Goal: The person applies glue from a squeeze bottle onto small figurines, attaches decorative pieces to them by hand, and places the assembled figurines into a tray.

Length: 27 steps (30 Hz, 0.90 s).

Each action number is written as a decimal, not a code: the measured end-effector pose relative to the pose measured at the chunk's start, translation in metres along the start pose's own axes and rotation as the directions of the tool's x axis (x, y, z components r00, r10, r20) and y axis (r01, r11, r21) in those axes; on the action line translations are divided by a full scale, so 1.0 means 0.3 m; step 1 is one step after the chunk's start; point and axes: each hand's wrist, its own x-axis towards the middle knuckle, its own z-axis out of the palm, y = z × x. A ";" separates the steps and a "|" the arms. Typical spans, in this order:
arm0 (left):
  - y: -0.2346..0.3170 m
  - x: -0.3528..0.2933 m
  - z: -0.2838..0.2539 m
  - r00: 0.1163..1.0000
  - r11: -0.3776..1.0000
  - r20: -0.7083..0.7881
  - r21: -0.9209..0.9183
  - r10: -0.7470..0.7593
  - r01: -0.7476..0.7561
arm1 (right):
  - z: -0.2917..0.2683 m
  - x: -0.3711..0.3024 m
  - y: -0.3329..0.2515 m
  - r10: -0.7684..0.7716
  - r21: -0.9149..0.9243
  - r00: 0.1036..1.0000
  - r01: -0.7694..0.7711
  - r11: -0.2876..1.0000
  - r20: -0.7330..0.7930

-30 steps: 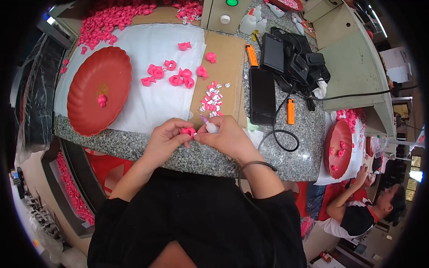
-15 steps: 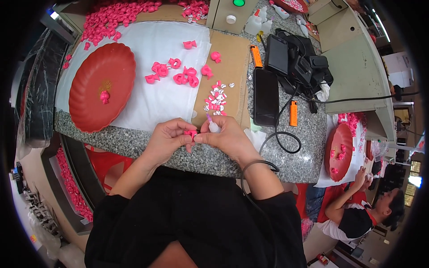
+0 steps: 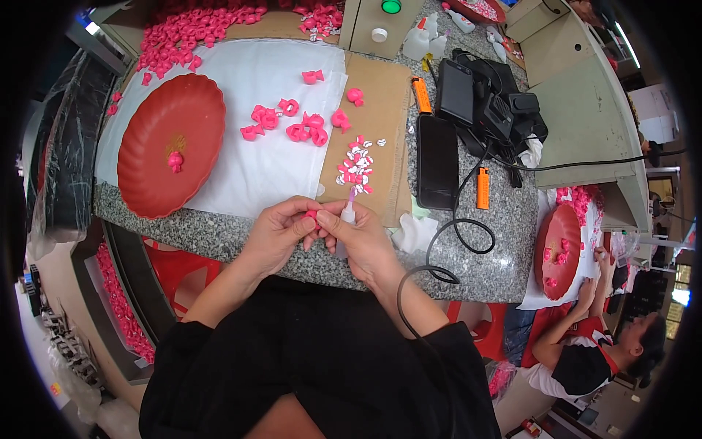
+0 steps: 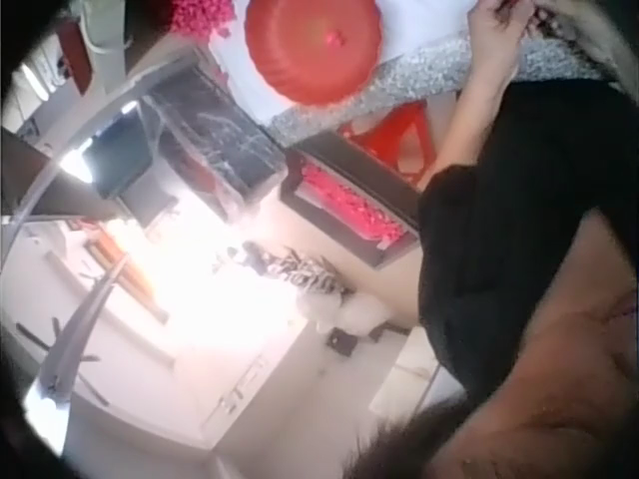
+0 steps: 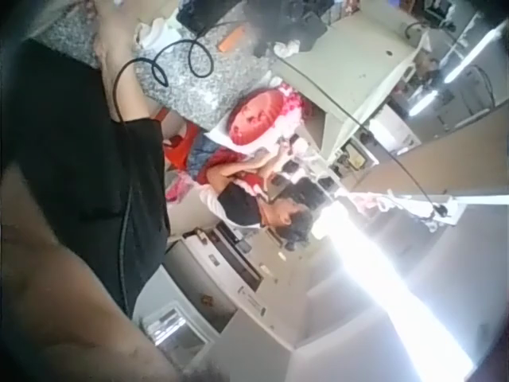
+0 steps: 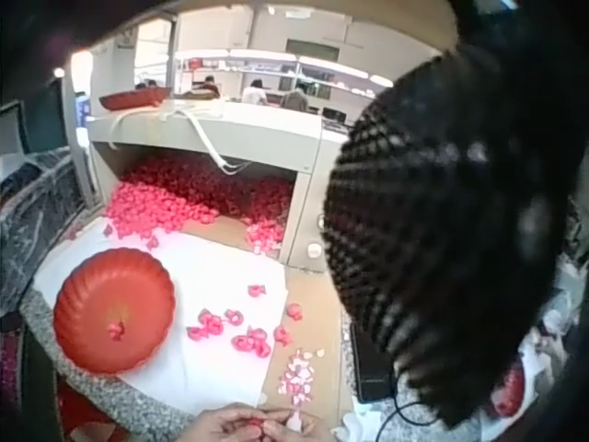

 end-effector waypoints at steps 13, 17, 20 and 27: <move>0.003 0.010 0.007 0.999 0.999 -0.014 0.029 0.038 -0.037 | 0.004 -0.002 -0.007 0.003 0.038 1.000 -0.003 0.999 -0.005; 0.004 0.008 0.026 0.997 0.997 0.006 -0.024 0.074 -0.074 | 0.022 -0.006 -0.022 0.031 0.005 0.995 -0.031 1.000 -0.095; 0.004 -0.005 -0.025 0.998 0.999 0.067 0.030 0.018 -0.020 | 0.013 0.005 -0.010 0.034 0.054 0.999 -0.035 0.998 0.031; 0.000 -0.026 -0.065 0.996 0.948 0.036 -0.304 -0.086 0.093 | -0.018 0.011 -0.064 0.051 0.124 0.998 -0.045 0.991 -0.044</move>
